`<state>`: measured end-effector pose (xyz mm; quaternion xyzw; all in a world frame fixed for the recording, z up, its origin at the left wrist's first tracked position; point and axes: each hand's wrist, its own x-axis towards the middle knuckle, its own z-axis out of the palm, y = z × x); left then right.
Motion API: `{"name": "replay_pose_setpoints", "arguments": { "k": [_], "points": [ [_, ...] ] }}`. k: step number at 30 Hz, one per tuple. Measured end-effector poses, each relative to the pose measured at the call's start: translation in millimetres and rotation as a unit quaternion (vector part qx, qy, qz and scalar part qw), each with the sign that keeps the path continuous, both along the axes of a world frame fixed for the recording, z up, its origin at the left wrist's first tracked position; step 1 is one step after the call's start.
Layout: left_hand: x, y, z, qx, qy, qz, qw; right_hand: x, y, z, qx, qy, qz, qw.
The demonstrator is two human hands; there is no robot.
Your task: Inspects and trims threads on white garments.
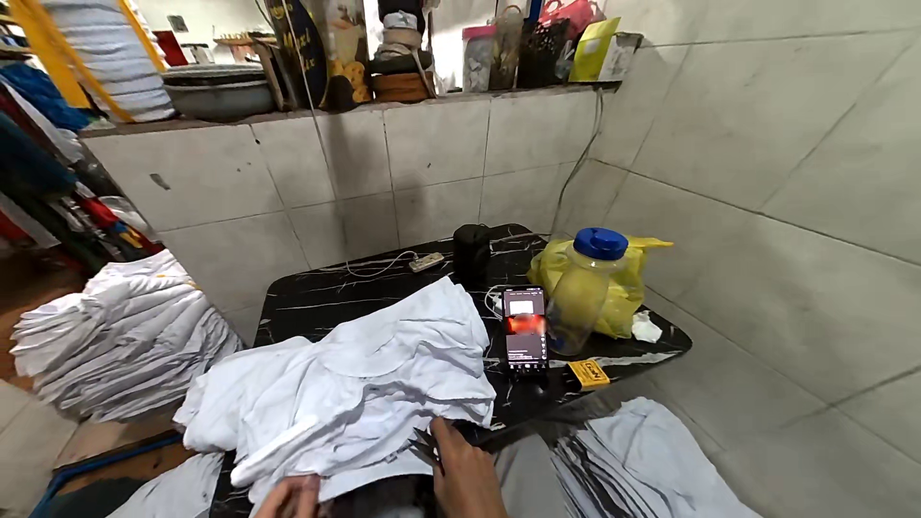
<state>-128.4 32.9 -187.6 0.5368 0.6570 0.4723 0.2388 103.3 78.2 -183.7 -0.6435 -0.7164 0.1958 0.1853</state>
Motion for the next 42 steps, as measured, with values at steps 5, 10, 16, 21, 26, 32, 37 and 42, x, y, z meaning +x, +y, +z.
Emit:
{"name": "replay_pose_setpoints", "arguments": {
  "k": [5, 10, 16, 21, 26, 32, 37, 42],
  "points": [
    [5.0, 26.3, 12.3, 0.026, -0.487, 0.117, 0.865, 7.2, -2.8, 6.8, -0.044, -0.013, 0.005, 0.999],
    [5.3, 31.3, 2.9, 0.068, -0.497, 0.072, 0.862, 16.1, -7.3, -5.4, 0.017, 0.008, 0.062, 0.998],
    [0.1, 12.9, -6.5, 0.029, -0.213, -0.03, 0.976, -7.1, -1.7, -14.7, 0.08, 0.135, 0.23, 0.96],
    [3.5, 1.3, -12.1, 0.006, -0.165, -0.074, 0.983, -49.1, 15.6, -33.7, 0.079, 0.252, 0.292, 0.919],
    [-13.5, 1.1, -67.0, 0.068, -0.154, -0.096, 0.981, -60.1, 26.0, -39.7, 0.051, 0.273, 0.326, 0.904],
    [11.2, -0.6, -31.7, 0.066, -0.058, -0.102, 0.991, -57.3, 25.6, -40.4, 0.119, 0.251, 0.318, 0.907],
    [25.8, -2.4, -24.2, 0.079, -0.057, -0.067, 0.993, -56.4, 26.2, -43.4, 0.107, 0.267, 0.291, 0.912],
    [31.5, -0.1, -22.7, 0.114, -0.085, -0.003, 0.99, -57.0, 28.5, -42.9, 0.065, 0.311, 0.264, 0.911]
  ]
}}
